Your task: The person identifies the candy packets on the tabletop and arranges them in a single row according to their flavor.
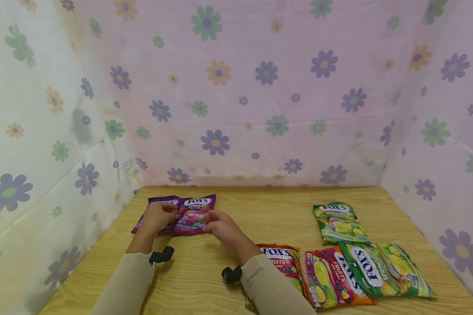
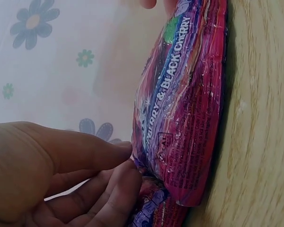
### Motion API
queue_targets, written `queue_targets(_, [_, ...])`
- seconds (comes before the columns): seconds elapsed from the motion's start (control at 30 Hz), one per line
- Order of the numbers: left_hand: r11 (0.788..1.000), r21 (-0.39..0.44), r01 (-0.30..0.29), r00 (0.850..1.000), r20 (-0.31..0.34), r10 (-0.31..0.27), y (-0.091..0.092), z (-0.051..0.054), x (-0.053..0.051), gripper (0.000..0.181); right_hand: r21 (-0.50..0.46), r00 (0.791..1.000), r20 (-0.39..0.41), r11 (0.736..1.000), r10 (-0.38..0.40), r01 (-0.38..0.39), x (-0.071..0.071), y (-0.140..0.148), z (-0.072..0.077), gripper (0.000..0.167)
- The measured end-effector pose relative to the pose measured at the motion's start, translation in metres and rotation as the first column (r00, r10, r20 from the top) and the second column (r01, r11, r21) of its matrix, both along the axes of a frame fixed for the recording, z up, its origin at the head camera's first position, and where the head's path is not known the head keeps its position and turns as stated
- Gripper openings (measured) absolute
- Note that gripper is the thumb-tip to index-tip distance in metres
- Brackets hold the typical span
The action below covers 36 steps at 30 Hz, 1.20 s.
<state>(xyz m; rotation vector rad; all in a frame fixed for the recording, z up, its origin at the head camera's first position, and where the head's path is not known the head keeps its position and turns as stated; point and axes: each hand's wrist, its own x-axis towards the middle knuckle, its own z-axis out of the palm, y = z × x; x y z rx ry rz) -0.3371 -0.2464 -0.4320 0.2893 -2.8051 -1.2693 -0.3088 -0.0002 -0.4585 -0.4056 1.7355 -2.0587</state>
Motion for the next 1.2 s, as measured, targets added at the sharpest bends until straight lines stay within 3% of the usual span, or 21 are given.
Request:
queue_targets(0.83, [0.999, -0.017, 0.034, 0.999, 0.031, -0.034, 0.000, 0.004, 0.003, 0.033, 0.041, 1.000, -0.010, 0.999, -0.008, 0.009, 0.000, 0.000, 0.001, 0.070])
queue_targets(1.03, [0.999, -0.033, 0.041, 0.999, 0.022, -0.040, 0.001, 0.005, 0.004, 0.036, 0.122, 0.994, -0.090, 0.990, -0.056, 0.067, -0.003, 0.003, 0.005, 0.066])
queue_targets(1.2, [0.998, -0.051, 0.047, 0.999, -0.004, -0.047, 0.006, 0.007, 0.004, 0.041, 0.231, 0.985, -0.137, 0.963, -0.107, 0.137, 0.002, 0.007, 0.020, 0.064])
